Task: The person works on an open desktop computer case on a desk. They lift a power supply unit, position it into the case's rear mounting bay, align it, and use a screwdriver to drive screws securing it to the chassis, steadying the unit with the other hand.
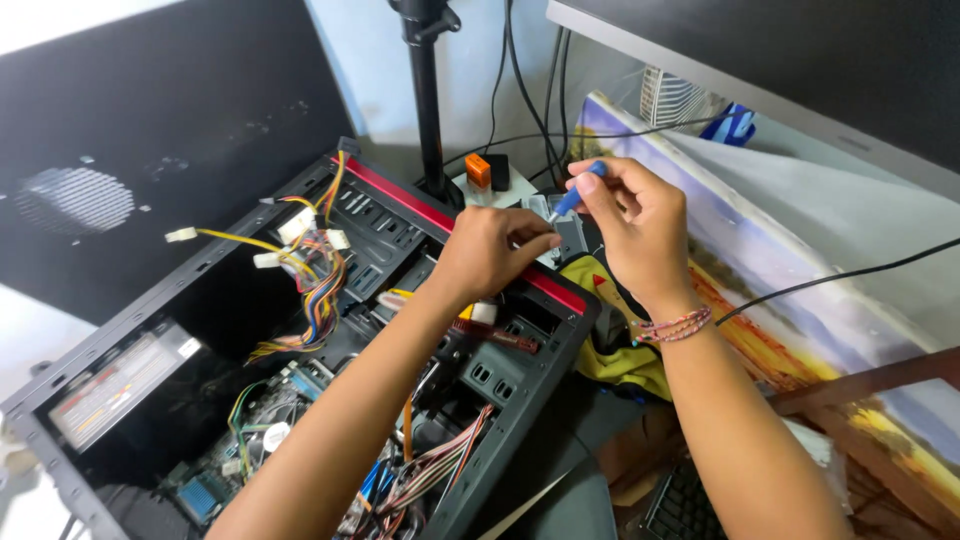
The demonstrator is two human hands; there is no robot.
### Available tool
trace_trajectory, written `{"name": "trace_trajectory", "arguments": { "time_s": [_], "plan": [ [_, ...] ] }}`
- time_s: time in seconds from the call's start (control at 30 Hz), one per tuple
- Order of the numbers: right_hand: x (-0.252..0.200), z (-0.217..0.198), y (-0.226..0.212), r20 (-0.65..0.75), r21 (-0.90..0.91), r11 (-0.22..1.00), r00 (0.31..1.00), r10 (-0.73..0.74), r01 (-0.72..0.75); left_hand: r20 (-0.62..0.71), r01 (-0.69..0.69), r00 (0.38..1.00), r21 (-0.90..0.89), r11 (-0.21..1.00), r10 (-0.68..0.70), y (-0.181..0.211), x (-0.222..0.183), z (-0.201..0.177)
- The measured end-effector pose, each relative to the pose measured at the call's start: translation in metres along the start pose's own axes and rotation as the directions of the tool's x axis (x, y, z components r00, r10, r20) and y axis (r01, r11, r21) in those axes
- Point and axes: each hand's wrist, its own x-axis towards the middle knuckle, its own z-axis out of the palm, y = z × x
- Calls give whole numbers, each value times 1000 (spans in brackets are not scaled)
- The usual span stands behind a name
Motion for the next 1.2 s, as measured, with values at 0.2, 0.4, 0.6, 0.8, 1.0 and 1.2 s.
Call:
{"name": "trace_trajectory", "arguments": {
  "time_s": [0.2, 0.4, 0.6, 0.8, 1.0, 1.2],
  "plan": [
    [-24, 13, -49, 100, 196, 980, 993, -58, 38, 15, -46, 999, 127, 991, 45, 44, -48, -47],
    [-52, 60, -98, 308, 55, 990, 941, -137, 126, -62, 1, 998, 189, 982, 11, 89, -113, -109],
    [-72, 122, -141, 505, -14, 993, 857, -98, 121, -285, 73, 958, 116, 991, -37, 114, -192, -162],
    [-79, 192, -158, 618, 146, 987, 773, -143, 66, -486, 136, 862, -57, 989, -146, 123, -288, -208],
    [-81, 275, -160, 564, 124, 991, 819, -105, 41, -728, 105, 596, -347, 932, -338, 77, -366, -237],
    [-84, 354, -150, 506, -402, 915, 839, 199, 25, -883, -32, 337, -358, 933, -327, -11, -406, -235]
  ]
}}
